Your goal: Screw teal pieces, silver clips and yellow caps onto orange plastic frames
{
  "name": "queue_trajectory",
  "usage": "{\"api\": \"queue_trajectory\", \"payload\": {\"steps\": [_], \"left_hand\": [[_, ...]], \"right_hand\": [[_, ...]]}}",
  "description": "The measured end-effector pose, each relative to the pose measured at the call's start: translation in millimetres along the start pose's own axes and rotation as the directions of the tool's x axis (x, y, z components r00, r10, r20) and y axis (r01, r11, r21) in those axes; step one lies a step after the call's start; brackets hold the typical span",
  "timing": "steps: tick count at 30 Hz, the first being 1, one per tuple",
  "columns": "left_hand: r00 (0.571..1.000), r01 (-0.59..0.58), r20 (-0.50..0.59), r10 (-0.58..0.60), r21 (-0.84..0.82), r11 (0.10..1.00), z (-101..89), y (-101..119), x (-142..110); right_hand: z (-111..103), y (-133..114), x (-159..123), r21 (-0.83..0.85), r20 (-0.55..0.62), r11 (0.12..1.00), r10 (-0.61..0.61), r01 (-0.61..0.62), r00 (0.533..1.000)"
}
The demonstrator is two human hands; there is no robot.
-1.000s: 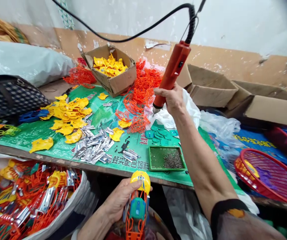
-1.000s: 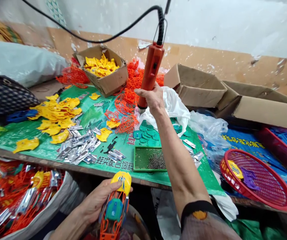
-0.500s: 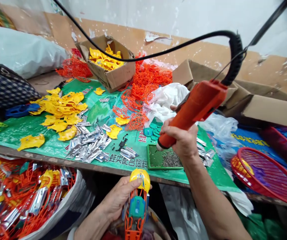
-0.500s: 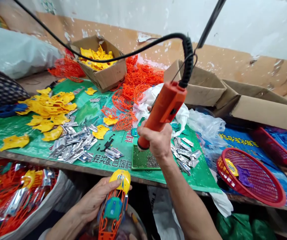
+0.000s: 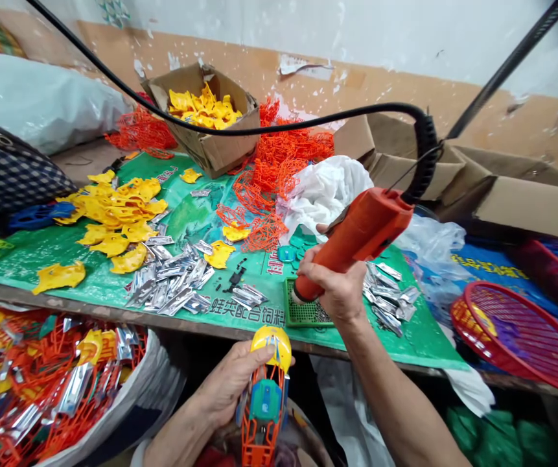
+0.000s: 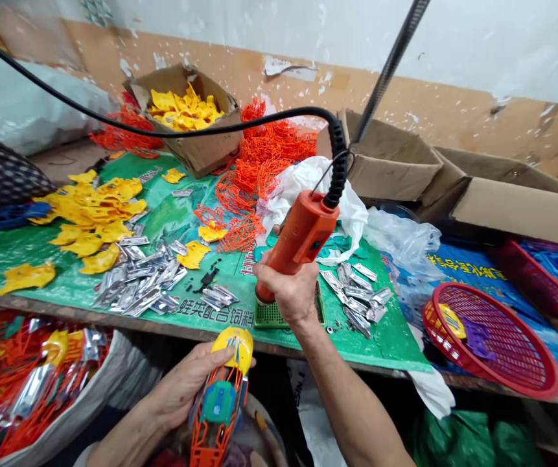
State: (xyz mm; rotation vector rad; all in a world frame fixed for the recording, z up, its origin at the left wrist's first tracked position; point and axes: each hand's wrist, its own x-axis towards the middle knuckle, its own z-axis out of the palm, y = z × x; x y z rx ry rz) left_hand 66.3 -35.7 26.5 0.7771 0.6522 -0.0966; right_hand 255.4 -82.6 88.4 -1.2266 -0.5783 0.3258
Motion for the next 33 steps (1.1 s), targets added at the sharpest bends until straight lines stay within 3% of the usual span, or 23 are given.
{"api": "queue_trajectory", "payload": {"steps": [11, 19, 26, 33], "left_hand": [[1.000, -0.017, -0.016, 0.017, -0.004, 1.000, -3.1, -3.3, 2.7], [1.000, -0.020, -0.018, 0.020, -0.008, 1.000, -1.8, -6.1, 3.0], [0.999, -0.024, -0.042, 0.022, -0.047, 0.999, -1.1, -7.4, 3.8], [0.996, -0.081, -0.047, 0.076, -0.103, 0.991, 5.2, -3.2, 0.8]], "right_hand": [[2.6, 0.0, -2.1, -0.006, 0.010, 1.000, 0.003, -0.003, 1.000], [9.6, -6.9, -5.2, -0.130, -0.004, 0.989, -0.067, 0.066, 0.998], [3.7, -18.0, -1.1, 0.004, -0.001, 0.999, -0.046, 0.046, 0.999], [9.3, -42.8, -29.4, 0.074, 0.164, 0.995, 0.047, -0.060, 0.985]]}}
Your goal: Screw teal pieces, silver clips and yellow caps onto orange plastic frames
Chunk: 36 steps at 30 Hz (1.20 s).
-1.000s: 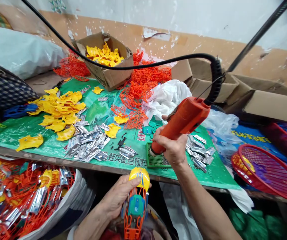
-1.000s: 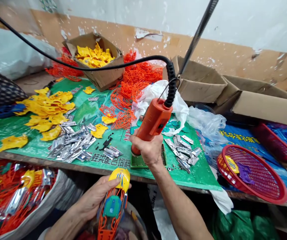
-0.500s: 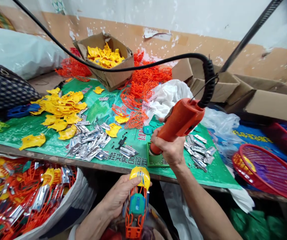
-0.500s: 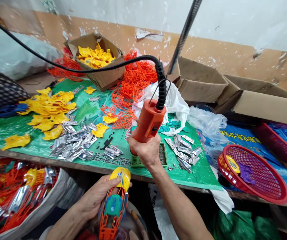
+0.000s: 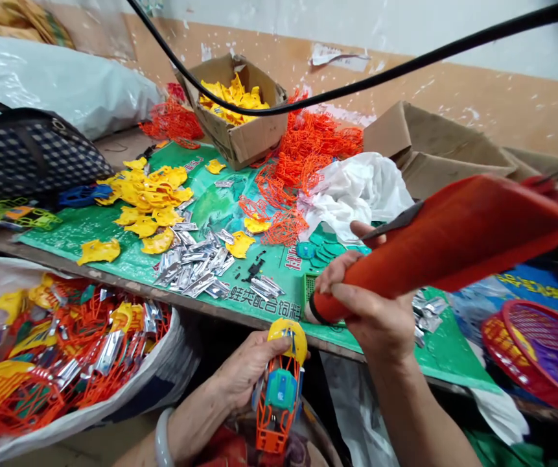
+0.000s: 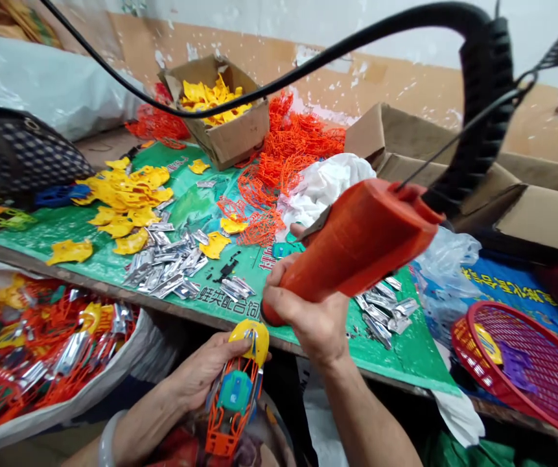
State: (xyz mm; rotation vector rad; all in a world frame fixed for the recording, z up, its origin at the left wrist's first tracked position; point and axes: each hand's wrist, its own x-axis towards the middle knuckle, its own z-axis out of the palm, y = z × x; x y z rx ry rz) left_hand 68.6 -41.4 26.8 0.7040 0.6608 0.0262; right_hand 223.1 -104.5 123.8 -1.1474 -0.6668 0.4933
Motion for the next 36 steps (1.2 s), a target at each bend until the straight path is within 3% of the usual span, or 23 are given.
{"api": "queue_trajectory", "payload": {"steps": [3, 7, 26, 31, 36], "left_hand": [[0.998, -0.061, -0.007, 0.060, -0.041, 0.997, 4.0, 2.8, -2.1], [1.000, -0.026, -0.007, 0.026, -0.056, 0.998, 3.9, 3.2, -3.0], [0.997, -0.060, 0.054, 0.063, -0.063, 0.996, 0.4, -0.3, 0.2], [0.994, -0.090, 0.062, 0.093, -0.048, 0.995, -0.4, -2.2, 0.7], [0.994, -0.099, 0.049, 0.101, -0.039, 0.994, -0.2, -2.6, 1.3]], "right_hand": [[3.1, 1.8, -11.5, -0.006, 0.054, 1.000, 0.026, -0.026, 0.998], [5.3, 5.6, -16.8, -0.003, 0.062, 0.999, 0.037, -0.037, 0.997], [9.5, 17.2, -16.1, -0.172, 0.095, 0.985, -0.001, 0.017, 0.995], [13.1, 16.3, -15.7, -0.180, 0.159, 0.984, 0.014, 0.015, 0.987], [20.8, 12.7, -15.1, -0.215, 0.078, 0.976, 0.047, -0.029, 0.996]]}}
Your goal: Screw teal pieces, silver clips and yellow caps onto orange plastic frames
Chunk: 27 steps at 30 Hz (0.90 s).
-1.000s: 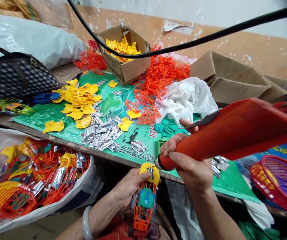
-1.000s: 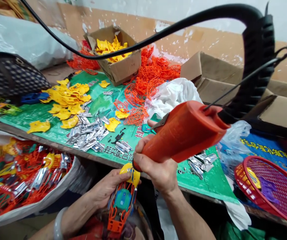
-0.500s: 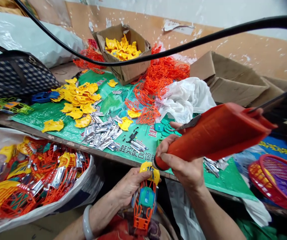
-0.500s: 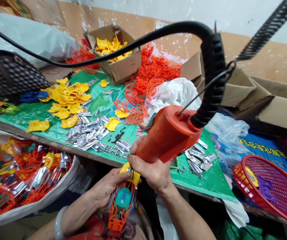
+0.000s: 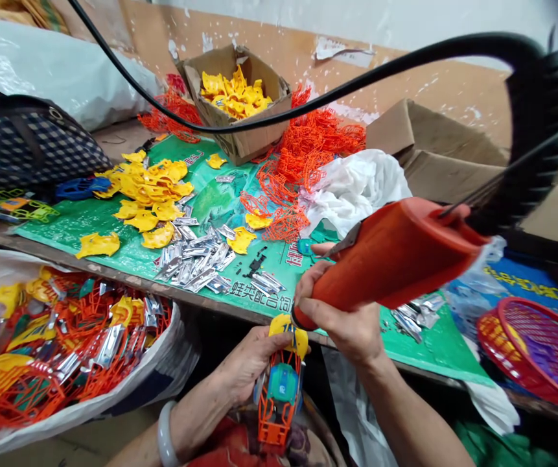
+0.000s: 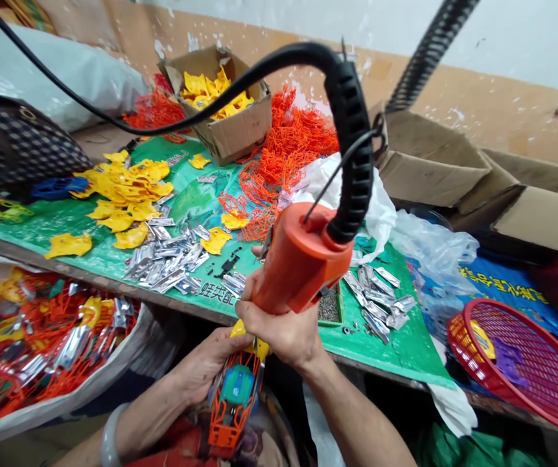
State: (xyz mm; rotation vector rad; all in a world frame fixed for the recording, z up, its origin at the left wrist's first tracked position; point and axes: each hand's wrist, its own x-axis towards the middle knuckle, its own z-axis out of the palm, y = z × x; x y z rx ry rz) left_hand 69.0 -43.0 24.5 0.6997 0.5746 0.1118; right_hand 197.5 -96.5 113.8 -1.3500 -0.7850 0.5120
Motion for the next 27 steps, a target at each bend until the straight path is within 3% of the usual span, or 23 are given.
{"api": "queue_trajectory", "payload": {"steps": [6, 14, 17, 22, 27], "left_hand": [[0.998, 0.026, -0.052, -0.027, -0.015, 1.000, 3.9, 4.4, -2.0], [0.998, -0.018, -0.054, 0.016, -0.023, 1.000, 4.7, 0.8, -2.9], [0.996, -0.029, -0.082, 0.031, 0.029, 0.999, 4.7, 1.6, -2.8], [0.993, 0.091, -0.084, -0.083, 0.090, 0.992, 1.7, 4.2, -2.6], [0.984, 0.170, -0.079, -0.162, 0.105, 0.980, -1.2, 6.4, -4.3]], "right_hand": [[-3.6, 3.3, -1.9, 0.071, 0.067, 0.997, -0.033, 0.028, 0.997], [3.9, -3.5, -1.7, 0.100, -0.010, 0.995, 0.005, -0.004, 1.000], [-2.2, -3.4, -0.5, 0.143, -0.041, 0.989, -0.017, 0.023, 0.999], [-23.9, -3.3, 6.7, 0.141, -0.196, 0.982, -0.096, 0.125, 0.976], [-34.2, 5.9, 13.1, 0.120, -0.220, 0.986, -0.091, 0.119, 0.971]]}}
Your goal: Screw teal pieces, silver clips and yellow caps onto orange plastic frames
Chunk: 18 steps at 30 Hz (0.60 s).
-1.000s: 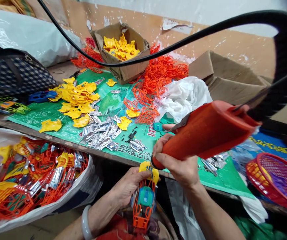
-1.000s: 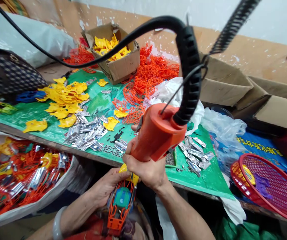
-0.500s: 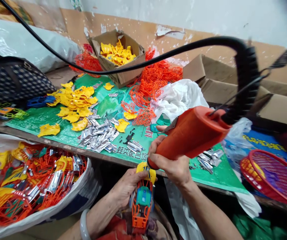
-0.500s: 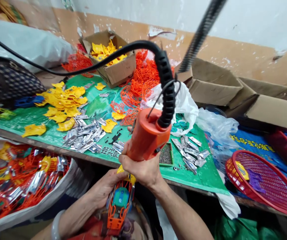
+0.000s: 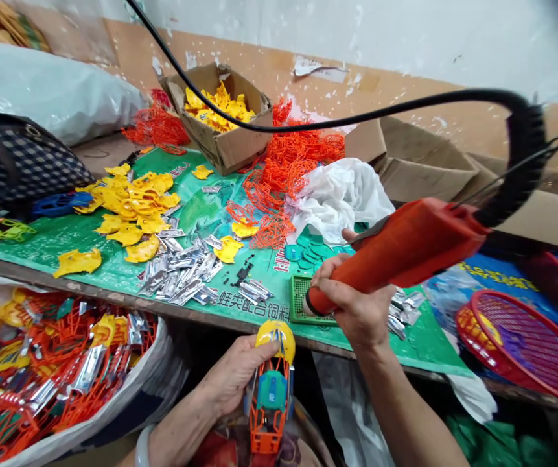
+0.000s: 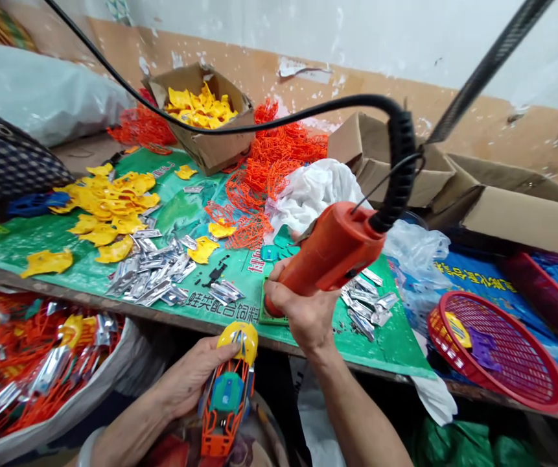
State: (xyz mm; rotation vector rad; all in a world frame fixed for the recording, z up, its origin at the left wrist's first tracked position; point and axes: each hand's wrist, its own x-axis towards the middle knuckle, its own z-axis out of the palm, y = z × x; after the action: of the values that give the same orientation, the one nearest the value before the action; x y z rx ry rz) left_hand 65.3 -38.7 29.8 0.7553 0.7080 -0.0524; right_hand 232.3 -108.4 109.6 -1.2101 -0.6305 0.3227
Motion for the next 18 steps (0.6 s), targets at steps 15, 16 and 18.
{"api": "queue_trajectory", "payload": {"steps": [15, 16, 18], "left_hand": [[1.000, 0.010, 0.008, -0.010, 0.012, 1.000, -0.6, -0.1, -1.8], [1.000, 0.012, 0.007, -0.012, 0.012, 1.000, -0.3, 0.2, -2.1], [1.000, 0.013, 0.009, -0.013, 0.011, 1.000, 0.0, 1.0, -2.5]], "right_hand": [[-7.8, 18.8, 1.1, 0.003, -0.022, 1.000, 0.002, -0.002, 1.000], [-7.8, 19.2, 1.0, 0.006, -0.025, 1.000, 0.003, -0.003, 1.000], [-7.9, 19.9, 0.9, 0.008, -0.028, 1.000, 0.001, -0.001, 1.000]]}}
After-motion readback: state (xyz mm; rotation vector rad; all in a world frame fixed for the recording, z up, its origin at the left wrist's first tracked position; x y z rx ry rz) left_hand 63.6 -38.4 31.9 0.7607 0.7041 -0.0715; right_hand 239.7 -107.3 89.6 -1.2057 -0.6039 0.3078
